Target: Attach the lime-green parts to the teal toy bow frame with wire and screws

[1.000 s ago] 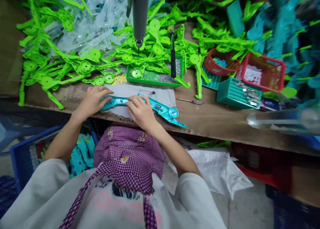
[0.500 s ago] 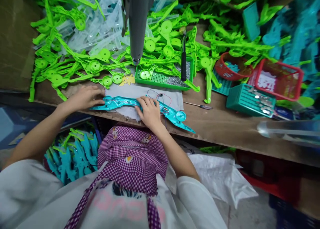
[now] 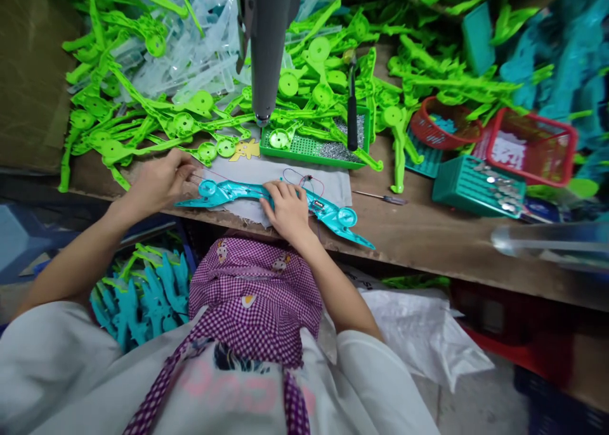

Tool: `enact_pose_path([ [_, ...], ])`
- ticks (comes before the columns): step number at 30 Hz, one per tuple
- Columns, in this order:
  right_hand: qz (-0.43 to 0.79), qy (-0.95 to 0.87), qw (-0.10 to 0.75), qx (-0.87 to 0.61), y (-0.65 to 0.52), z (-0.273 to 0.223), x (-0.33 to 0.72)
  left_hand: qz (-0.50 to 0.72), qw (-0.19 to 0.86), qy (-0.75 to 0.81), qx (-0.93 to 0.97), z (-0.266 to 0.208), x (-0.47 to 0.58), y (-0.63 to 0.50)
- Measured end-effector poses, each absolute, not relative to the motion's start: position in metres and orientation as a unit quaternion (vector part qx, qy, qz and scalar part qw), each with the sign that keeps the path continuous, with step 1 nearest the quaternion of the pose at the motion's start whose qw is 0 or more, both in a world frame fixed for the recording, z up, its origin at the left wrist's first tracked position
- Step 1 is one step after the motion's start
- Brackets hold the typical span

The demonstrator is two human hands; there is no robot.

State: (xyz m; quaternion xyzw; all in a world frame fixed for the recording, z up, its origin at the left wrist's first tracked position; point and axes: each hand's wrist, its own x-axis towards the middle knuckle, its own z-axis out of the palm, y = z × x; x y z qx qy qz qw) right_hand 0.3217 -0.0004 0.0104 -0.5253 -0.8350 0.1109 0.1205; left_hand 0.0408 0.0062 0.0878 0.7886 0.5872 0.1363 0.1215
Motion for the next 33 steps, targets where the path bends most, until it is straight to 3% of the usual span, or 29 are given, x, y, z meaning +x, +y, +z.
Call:
enact_pose_path([
  [4,0.104,-0.84,0.121,-0.519,0.0,0.008,0.323,0.125,0.163,0.566,0.799,0.104,0.029,0.01],
  [13,0.111,-0.844,0.124,-0.51,0.0,0.011,0.331,0.13,0.173,0.597,0.773,0.038,-0.024,0.029],
  [16,0.113,-0.835,0.125,-0.523,-0.001,0.011,0.345,0.191,0.205,0.599,0.75,0.034,-0.011,0.024],
  [21,0.101,-0.831,0.105,-0.537,-0.003,0.012,0.36,0.377,0.394,0.583,0.601,0.025,0.025,0.025],
  [24,0.097,-0.833,0.095,-0.536,-0.004,0.014,0.36,0.423,0.438,0.583,0.537,0.022,0.033,0.026],
  [28,0.095,-0.832,0.107,-0.536,-0.005,0.013,0.359,0.367,0.381,0.581,0.619,0.028,0.02,0.015],
  [33,0.09,-0.828,0.129,-0.538,-0.002,0.01,0.357,0.223,0.147,0.626,0.732,0.021,0.013,0.004],
])
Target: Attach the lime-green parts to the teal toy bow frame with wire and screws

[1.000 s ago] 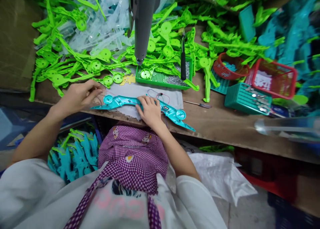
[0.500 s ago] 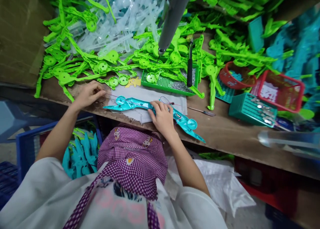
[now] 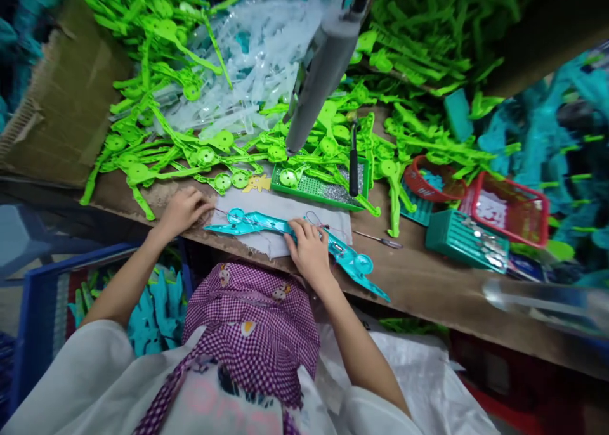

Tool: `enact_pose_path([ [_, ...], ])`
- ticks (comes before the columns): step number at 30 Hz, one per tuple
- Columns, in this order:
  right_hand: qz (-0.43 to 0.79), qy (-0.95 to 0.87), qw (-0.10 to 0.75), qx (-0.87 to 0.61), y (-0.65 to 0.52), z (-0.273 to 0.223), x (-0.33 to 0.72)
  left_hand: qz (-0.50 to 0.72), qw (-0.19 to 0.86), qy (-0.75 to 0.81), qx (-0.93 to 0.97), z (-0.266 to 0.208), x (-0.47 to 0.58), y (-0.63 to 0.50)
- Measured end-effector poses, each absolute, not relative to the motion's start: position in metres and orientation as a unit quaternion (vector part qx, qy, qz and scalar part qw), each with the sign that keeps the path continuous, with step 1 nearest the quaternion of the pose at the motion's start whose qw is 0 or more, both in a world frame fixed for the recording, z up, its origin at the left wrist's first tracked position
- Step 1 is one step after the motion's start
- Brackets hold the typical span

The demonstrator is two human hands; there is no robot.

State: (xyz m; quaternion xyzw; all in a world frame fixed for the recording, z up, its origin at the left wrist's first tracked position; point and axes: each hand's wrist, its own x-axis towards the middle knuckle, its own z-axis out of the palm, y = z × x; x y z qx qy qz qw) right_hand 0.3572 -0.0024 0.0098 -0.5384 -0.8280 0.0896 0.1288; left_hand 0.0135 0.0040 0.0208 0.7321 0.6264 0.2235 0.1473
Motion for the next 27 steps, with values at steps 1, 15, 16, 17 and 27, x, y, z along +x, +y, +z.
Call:
enact_pose_path([
  [1,0.09,-0.826,0.133,-0.539,-0.002,0.009,0.357,0.223,0.131,0.627,0.734,0.016,0.016,0.003],
  [15,0.218,-0.717,0.4,-0.527,0.022,0.105,0.262,0.287,0.155,0.651,0.685,0.001,0.027,0.007],
  [16,0.246,-0.727,0.41,-0.492,0.03,0.114,0.246,0.292,0.157,0.65,0.684,0.001,0.029,0.006],
  [17,0.28,-0.741,0.411,-0.452,0.036,0.119,0.234,0.302,0.155,0.65,0.68,0.002,0.03,0.003],
  [27,0.393,-0.772,0.315,-0.388,0.001,0.079,0.27,0.224,-0.034,0.821,0.524,0.034,-0.072,-0.013],
])
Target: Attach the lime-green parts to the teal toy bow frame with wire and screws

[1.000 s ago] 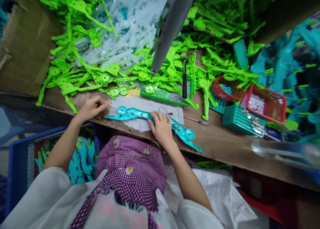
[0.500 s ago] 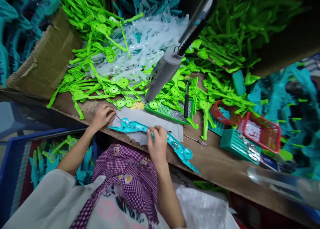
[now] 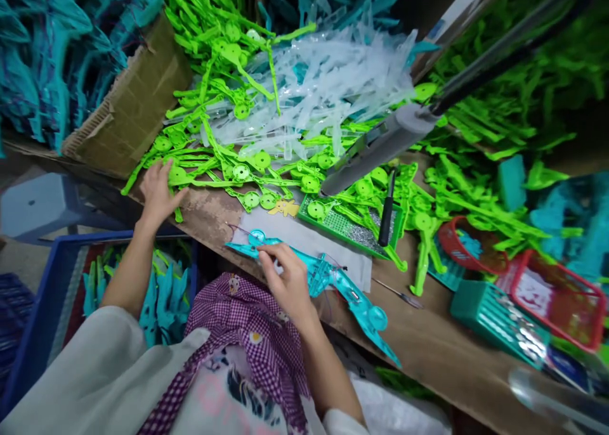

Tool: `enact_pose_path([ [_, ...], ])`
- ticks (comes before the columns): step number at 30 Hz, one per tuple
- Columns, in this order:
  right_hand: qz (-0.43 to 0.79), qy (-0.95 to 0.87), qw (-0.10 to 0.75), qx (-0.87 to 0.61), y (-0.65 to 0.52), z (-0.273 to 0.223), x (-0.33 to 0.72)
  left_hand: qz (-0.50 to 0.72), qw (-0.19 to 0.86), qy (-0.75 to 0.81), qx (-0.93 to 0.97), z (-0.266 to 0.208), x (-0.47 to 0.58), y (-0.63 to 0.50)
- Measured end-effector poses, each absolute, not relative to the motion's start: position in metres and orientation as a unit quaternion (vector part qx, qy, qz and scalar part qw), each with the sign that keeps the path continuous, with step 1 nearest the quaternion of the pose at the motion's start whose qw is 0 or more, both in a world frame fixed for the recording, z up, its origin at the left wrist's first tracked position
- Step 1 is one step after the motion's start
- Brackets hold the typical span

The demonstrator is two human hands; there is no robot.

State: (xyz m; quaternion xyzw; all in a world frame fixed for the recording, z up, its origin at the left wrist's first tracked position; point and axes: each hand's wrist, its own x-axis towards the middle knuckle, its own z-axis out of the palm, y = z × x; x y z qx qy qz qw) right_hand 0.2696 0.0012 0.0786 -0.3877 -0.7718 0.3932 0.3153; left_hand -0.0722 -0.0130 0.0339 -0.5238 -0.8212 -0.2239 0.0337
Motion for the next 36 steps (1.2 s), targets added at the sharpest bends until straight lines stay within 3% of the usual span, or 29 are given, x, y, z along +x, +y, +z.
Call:
enact_pose_path([
  [4,0.37,-0.832,0.263,-0.319,0.003,0.071,0.261,-0.178,-0.016,-0.804,-0.567,0.041,-0.088,-0.002],
  [9,0.396,-0.812,0.239,-0.356,-0.001,0.061,0.26,-0.316,-0.045,-0.793,-0.519,0.035,-0.078,-0.006],
  [15,0.409,-0.851,0.156,-0.292,0.026,0.062,0.242,-0.58,-0.317,-0.675,-0.328,0.032,-0.052,0.003],
  [20,0.435,-0.854,0.085,-0.273,0.04,0.082,0.268,-0.65,-0.446,-0.546,-0.283,0.04,-0.022,-0.008],
  [24,0.449,-0.849,0.06,-0.271,0.054,0.111,0.255,-0.656,-0.427,-0.552,-0.286,0.041,0.017,-0.014],
  [31,0.502,-0.776,0.152,-0.351,0.069,0.092,0.219,-0.491,-0.49,-0.568,-0.443,0.041,0.097,-0.054],
  [36,0.521,-0.753,0.064,-0.396,0.066,0.093,0.297,-0.427,-0.273,-0.641,-0.576,0.038,0.065,-0.079],
])
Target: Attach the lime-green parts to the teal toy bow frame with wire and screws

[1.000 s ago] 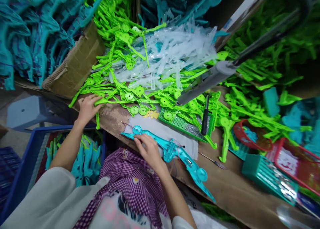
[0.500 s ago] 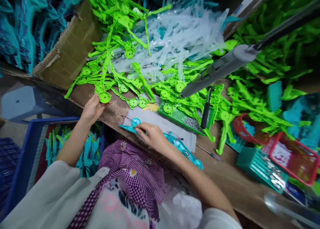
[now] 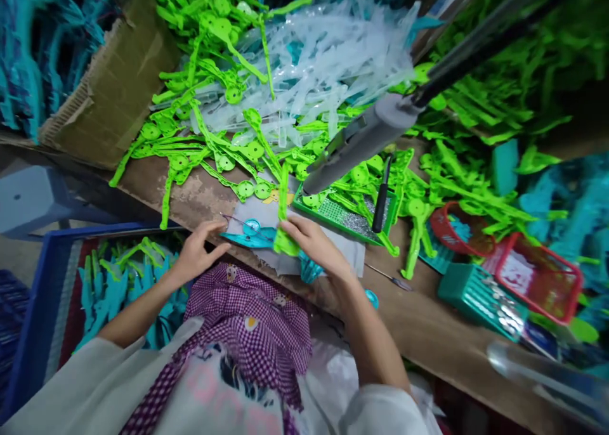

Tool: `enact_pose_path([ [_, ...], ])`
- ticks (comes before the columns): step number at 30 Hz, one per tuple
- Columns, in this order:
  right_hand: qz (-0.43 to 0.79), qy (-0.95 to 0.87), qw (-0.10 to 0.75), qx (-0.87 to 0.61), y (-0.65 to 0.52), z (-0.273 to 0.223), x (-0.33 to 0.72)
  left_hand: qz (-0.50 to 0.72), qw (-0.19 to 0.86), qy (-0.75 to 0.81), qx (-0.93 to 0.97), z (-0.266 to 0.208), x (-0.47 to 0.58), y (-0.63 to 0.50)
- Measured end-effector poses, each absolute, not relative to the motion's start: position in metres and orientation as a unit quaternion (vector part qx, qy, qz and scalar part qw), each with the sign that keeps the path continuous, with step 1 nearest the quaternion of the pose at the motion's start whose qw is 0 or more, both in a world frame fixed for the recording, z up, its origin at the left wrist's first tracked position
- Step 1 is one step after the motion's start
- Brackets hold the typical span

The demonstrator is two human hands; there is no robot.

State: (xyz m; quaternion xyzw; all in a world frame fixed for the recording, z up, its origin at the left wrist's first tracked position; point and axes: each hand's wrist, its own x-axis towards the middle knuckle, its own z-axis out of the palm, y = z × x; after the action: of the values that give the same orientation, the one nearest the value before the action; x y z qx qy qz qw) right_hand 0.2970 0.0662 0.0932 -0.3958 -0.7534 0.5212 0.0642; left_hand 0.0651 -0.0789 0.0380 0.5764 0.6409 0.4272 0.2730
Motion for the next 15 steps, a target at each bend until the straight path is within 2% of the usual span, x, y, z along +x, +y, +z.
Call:
enact_pose_path([
  [2,0.539,-0.748,-0.004,-0.386,0.063,0.101,0.319,0.421,0.205,0.666,0.581,0.036,0.051,-0.068],
  [5,0.532,-0.767,-0.066,-0.352,0.06,0.107,0.324,0.372,0.187,0.67,0.615,0.03,0.047,-0.029],
  [10,0.5,-0.786,-0.03,-0.363,0.058,0.103,0.328,0.21,0.163,0.631,0.729,0.014,0.057,0.051],
  [15,0.51,-0.768,0.025,-0.386,0.051,0.086,0.337,0.195,0.116,0.611,0.759,0.013,0.058,0.114],
])
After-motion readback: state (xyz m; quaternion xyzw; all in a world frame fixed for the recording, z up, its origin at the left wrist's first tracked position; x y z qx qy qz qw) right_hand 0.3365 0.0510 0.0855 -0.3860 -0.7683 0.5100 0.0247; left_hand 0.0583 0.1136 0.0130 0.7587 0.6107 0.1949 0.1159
